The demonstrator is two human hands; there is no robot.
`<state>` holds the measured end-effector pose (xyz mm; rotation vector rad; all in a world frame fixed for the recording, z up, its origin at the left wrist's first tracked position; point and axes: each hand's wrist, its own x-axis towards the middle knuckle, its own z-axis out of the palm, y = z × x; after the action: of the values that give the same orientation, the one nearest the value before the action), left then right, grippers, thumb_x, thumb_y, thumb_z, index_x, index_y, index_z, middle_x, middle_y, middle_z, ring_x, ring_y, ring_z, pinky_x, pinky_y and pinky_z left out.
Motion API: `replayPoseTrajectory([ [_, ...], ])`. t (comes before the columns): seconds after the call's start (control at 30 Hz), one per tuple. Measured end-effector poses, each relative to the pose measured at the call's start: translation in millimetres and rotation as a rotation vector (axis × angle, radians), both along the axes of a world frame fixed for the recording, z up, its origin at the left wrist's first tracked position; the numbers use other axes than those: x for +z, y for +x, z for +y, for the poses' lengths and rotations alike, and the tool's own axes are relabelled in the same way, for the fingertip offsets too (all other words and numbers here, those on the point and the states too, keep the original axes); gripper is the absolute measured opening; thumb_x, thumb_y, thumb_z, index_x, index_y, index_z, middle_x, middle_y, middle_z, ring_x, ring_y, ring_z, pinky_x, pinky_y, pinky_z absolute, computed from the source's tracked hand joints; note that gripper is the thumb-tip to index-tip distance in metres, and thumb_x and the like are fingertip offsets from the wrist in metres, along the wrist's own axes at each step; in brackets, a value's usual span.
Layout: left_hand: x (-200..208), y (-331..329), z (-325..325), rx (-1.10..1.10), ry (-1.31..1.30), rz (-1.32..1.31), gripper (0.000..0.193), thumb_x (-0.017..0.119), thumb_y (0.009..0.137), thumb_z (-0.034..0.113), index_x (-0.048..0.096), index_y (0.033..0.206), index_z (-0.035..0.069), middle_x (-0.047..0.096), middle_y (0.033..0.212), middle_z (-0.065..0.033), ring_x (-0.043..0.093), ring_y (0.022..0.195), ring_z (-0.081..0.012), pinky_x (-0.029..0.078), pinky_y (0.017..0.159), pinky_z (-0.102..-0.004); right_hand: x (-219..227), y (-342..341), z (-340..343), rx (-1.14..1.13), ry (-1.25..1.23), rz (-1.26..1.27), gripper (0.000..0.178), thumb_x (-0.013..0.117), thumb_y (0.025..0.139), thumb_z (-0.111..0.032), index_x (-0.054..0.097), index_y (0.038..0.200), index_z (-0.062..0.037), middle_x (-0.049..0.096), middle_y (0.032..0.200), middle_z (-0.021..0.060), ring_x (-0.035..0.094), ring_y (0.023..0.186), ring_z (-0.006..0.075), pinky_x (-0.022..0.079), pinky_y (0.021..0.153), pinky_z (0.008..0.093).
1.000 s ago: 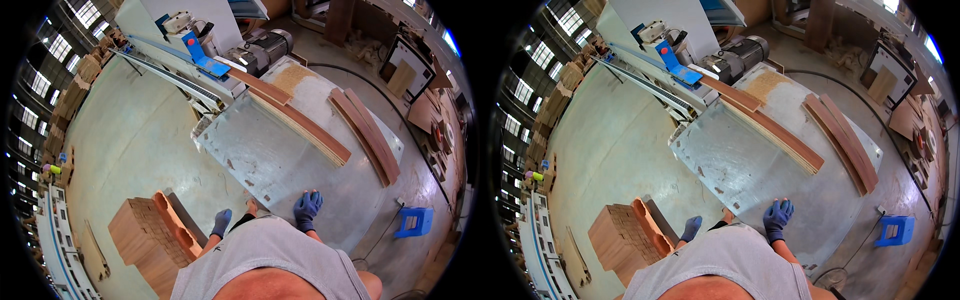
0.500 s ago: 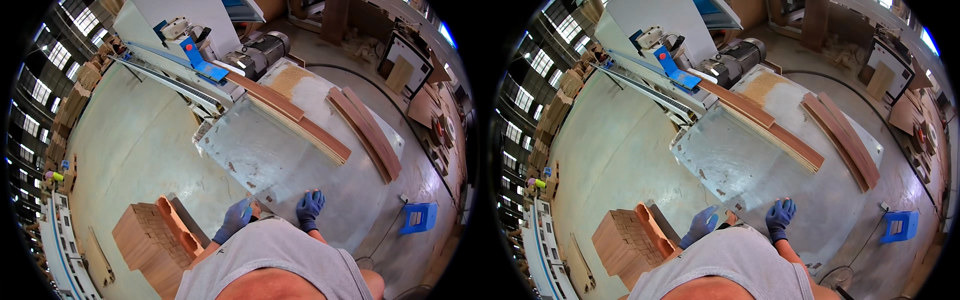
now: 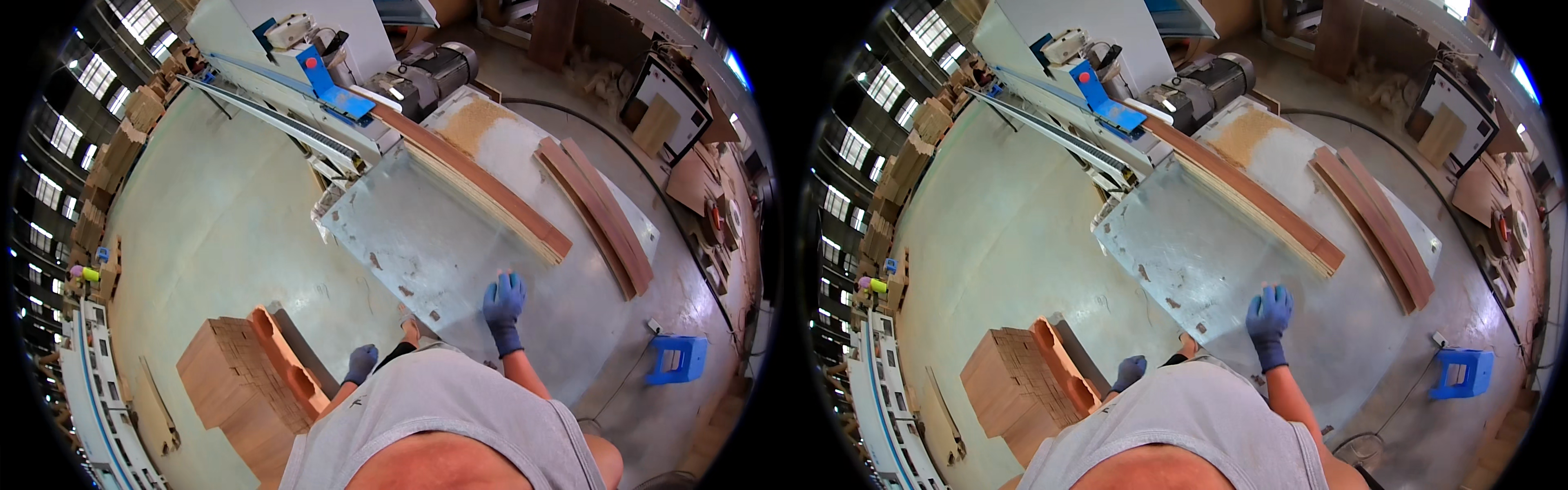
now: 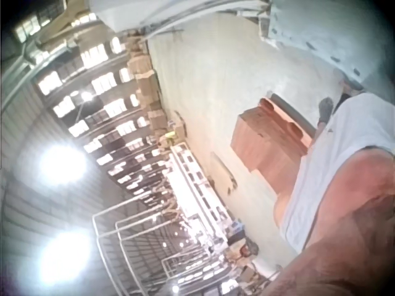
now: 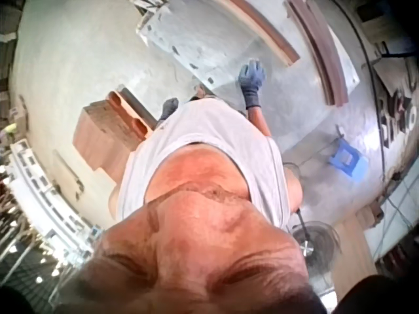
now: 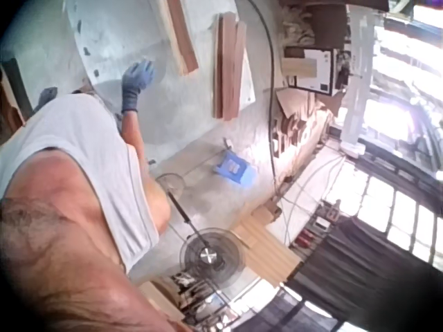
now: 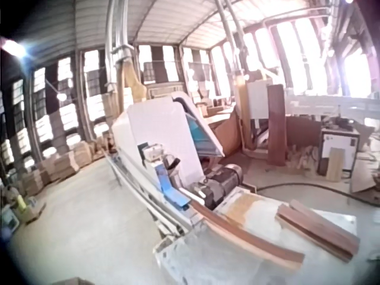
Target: The person collects wooden planks from a machine workbench, stacks and aligns them on the metal table, and transports the stacks by hand onto a pallet.
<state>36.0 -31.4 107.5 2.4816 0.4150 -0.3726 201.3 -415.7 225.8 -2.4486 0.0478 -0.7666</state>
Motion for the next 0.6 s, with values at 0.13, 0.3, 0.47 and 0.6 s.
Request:
replayPoseTrajectory([
  [0.13, -37.0, -36.8, 46.0, -0.086, 0.093, -0.01, 0.024, 0.052, 0.085, 0.02, 0.07, 0.078, 0.006, 0.07, 0.079, -0.02, 0.067, 0.071, -0.0401, 0.05, 0.062, -0.05, 24.4, 53.2, 10.1, 0.091, 0.006, -0.039, 0.036, 0.064, 0.081, -0.01, 0.065, 0.116, -0.0026, 0.062, 0.112, 0.0199, 0.057, 0.108, 0.0407, 0.046, 0.094, 0.0474],
  [0.3, -56.4, -68.5, 40.5, 0.135, -0.276, 0.125, 0.015, 0.059, 0.08, 0.017, 0.069, 0.075, 0.007, 0.072, 0.077, -0.0144, 0.068, 0.064, -0.0267, 0.051, 0.059, -0.041, 27.3, 95.2, 4.5, 0.088, -0.142, -0.076, 0.035, 0.066, 0.079, -0.011, 0.067, 0.113, -0.0042, 0.063, 0.113, 0.0196, 0.056, 0.114, 0.0391, 0.042, 0.101, 0.0511],
  [0.47, -94.6, -82.8, 34.6, -0.312, 0.174, 0.035, 0.021, 0.065, 0.08, 0.027, 0.064, 0.07, 0.009, 0.069, 0.077, -0.0203, 0.068, 0.073, -0.0417, 0.05, 0.062, -0.0505, 26.5, 130.6, 0.5, 0.086, -0.304, -0.075, 0.039, 0.069, 0.078, -0.015, 0.067, 0.116, -0.006, 0.061, 0.12, 0.0193, 0.053, 0.122, 0.0395, 0.039, 0.106, 0.0571],
  [0.6, -93.9, -74.8, 34.5, -0.354, 0.156, -0.012, 0.023, 0.063, 0.081, 0.028, 0.063, 0.069, 0.009, 0.068, 0.075, -0.0194, 0.068, 0.073, -0.0412, 0.049, 0.061, -0.0516, 34.9, 154.2, -9.7, 0.078, -0.454, -0.035, 0.048, 0.073, 0.078, -0.023, 0.065, 0.123, -0.009, 0.059, 0.127, 0.0183, 0.05, 0.126, 0.0395, 0.036, 0.108, 0.0598],
])
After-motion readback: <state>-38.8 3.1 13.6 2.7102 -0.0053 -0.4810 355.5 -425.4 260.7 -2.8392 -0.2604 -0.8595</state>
